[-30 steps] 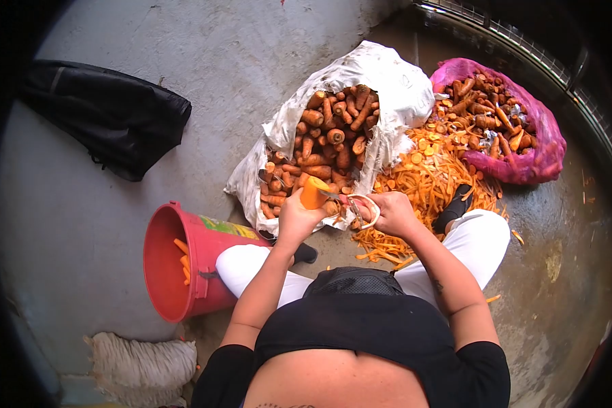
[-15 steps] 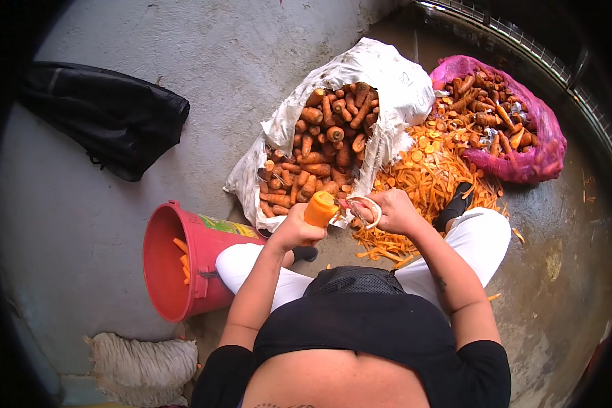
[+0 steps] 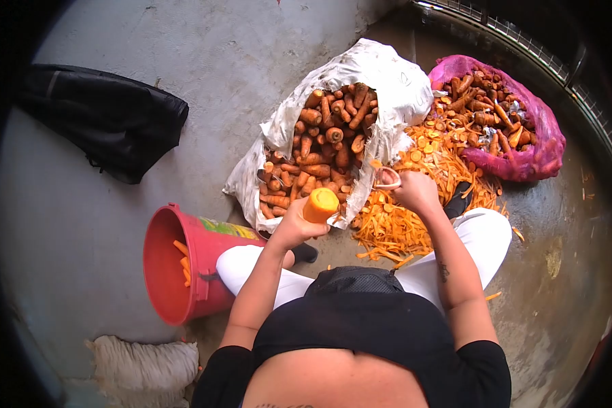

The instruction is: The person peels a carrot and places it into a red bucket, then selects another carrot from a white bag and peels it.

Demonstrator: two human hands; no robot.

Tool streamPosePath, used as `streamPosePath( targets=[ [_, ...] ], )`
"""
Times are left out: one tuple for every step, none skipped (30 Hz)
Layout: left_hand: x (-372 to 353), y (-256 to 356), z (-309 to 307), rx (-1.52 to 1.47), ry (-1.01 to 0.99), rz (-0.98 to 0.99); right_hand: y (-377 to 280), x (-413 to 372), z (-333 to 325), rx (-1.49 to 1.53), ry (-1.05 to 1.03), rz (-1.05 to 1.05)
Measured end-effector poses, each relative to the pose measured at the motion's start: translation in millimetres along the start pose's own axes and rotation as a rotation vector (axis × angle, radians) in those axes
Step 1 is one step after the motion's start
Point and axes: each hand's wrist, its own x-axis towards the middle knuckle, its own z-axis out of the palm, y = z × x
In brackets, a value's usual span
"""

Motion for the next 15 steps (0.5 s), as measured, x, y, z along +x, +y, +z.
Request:
streamPosePath(
  targets=[
    [2.3,-6.0,3.2,0.013,0.048,0.071,-1.5,-2.8,-1.1,0.051,0.040,-0.038],
    [5.5,-9.4,6.2,0.026,0.094,0.147,-5.5,-6.0,-2.5,0.156,0.034,-0.076],
    [8.1,-10.4,8.6,0.133,0.154,0.161,-13.4,-10.7,-5.1,0.256,0.032,-0.116],
    [9.3,-11.1,10.9,0.238,0.218,0.173,-17.0,-14.8,3.2,0.380,0.089,-0.200],
    [9.9,-12.5,12.3,0.344,0.285,0.183,-21.3,-20.4,13.0,0.505,0.142,-0.288],
    [11.9,-17.0,12.1,0.422,0.331,0.200,-30.3,-28.8,11.3,0.589,0.151,-0.376],
    [13.6,-19.4,12.1,0.451,0.353,0.213,-35.5,-33.9,16.2,0.667,0.162,-0.442],
    [14.6,-21.8,12.2,0.480,0.376,0.223,-39.0,-37.5,18.1,0.617,0.175,-0.491],
    [14.2,-23.2,12.5,0.511,0.397,0.231,-41.7,-40.3,18.8,0.570,0.187,-0.539],
    [13.6,-23.9,12.2,0.557,0.414,0.220,-43.5,-42.0,18.8,0.558,0.181,-0.555],
    [13.8,-24.2,11.6,0.604,0.428,0.210,-44.8,-43.5,18.1,0.547,0.177,-0.571],
    [14.1,-24.5,11.5,0.653,0.440,0.201,-45.7,-44.8,16.3,0.536,0.175,-0.585],
    [14.7,-26.4,11.5,0.666,0.460,0.214,-46.3,-46.1,13.3,0.523,0.160,-0.589],
    [15.8,-29.1,11.1,0.680,0.479,0.228,-47.0,-47.5,8.9,0.511,0.146,-0.593],
    [16.4,-29.6,11.1,0.695,0.497,0.242,-47.5,-48.6,6.0,0.499,0.133,-0.597]
  ],
)
